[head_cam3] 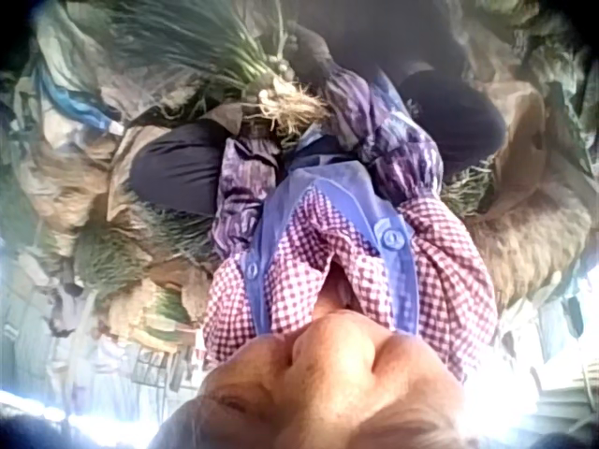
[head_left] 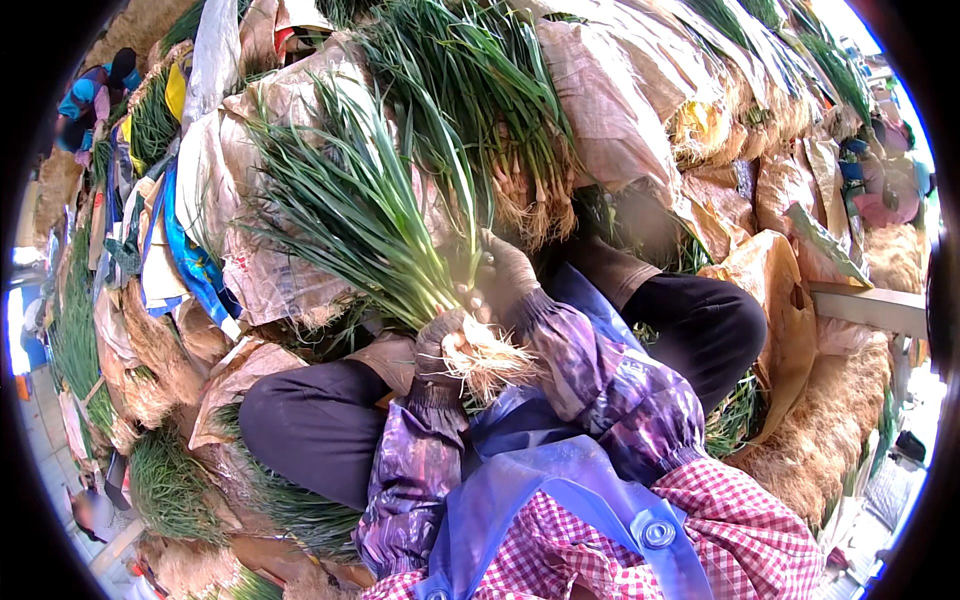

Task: The person sorts through bunches of green onions while sitting on the floor, picking up individual stalks, removing outer layers or damaged parts by hand, and placing the cleaned stalks into a separate pile.

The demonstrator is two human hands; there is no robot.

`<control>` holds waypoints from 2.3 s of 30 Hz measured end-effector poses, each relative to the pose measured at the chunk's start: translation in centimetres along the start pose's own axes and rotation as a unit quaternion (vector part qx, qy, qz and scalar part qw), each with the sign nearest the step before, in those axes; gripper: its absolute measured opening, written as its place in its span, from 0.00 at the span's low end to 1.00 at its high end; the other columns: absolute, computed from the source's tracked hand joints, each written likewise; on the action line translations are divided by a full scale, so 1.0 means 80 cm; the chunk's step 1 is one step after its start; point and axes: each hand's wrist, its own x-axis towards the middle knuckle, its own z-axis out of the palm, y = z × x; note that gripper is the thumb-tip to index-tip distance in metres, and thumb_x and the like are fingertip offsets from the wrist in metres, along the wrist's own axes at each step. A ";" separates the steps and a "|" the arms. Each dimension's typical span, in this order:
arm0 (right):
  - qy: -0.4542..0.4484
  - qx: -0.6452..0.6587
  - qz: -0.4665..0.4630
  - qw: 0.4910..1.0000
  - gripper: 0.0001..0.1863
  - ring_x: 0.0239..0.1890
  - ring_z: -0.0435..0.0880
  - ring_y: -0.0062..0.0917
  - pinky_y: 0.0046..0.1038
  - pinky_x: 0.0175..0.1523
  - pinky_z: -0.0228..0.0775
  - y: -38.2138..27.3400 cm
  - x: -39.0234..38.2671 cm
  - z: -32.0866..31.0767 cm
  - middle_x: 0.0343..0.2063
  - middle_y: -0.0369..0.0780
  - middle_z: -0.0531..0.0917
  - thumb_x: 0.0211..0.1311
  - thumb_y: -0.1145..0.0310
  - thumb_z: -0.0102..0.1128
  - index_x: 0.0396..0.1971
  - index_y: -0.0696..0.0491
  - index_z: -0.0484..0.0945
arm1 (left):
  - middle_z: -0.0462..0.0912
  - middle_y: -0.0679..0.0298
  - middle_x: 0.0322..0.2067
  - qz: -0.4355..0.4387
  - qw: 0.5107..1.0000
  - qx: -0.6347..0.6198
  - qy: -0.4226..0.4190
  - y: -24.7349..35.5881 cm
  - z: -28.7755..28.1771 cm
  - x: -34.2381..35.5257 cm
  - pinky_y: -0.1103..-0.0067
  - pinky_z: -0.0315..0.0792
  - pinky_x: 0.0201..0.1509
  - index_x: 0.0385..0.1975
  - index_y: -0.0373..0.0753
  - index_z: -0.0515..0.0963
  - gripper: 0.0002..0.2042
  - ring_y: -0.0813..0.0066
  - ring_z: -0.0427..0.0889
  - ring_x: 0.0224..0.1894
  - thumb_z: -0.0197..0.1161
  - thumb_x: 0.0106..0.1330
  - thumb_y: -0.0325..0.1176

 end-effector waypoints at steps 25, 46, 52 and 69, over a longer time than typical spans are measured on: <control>0.289 -0.878 -0.241 0.294 0.13 0.30 0.81 0.38 0.37 0.36 0.72 -0.131 0.005 0.070 0.24 0.44 0.80 0.54 0.55 0.55 0.27 0.50 0.77 | 0.75 0.56 0.38 0.018 0.998 0.052 0.009 0.022 0.004 -0.013 0.66 0.72 0.48 0.49 0.33 0.67 0.21 0.62 0.76 0.42 0.63 0.57 0.33; 0.038 -0.415 -0.094 0.904 0.13 0.26 0.73 0.18 0.20 0.31 0.65 0.010 -0.039 0.054 0.26 0.35 0.78 0.59 0.63 0.59 0.37 0.57 0.75 | 0.67 0.65 0.40 -0.067 0.984 0.000 -0.167 0.016 0.021 -0.025 0.64 0.65 0.57 0.38 0.45 0.68 0.12 0.64 0.68 0.52 0.60 0.62 0.42; 0.133 -0.946 0.127 0.268 0.15 0.32 0.82 0.35 0.31 0.38 0.74 -0.062 -0.015 -0.037 0.26 0.42 0.82 0.55 0.58 0.56 0.36 0.52 0.80 | 0.70 0.62 0.35 -0.056 0.998 0.029 -0.018 0.011 0.023 -0.027 0.65 0.67 0.56 0.44 0.40 0.69 0.16 0.61 0.71 0.49 0.60 0.60 0.37; 0.228 -0.907 -0.164 0.314 0.24 0.47 0.77 0.35 0.33 0.50 0.70 -0.119 -0.005 0.019 0.42 0.45 0.78 0.51 0.55 0.60 0.48 0.48 0.72 | 0.70 0.64 0.37 -0.011 0.994 0.007 -0.104 0.036 0.073 -0.044 0.66 0.69 0.55 0.51 0.43 0.62 0.18 0.64 0.67 0.54 0.58 0.63 0.33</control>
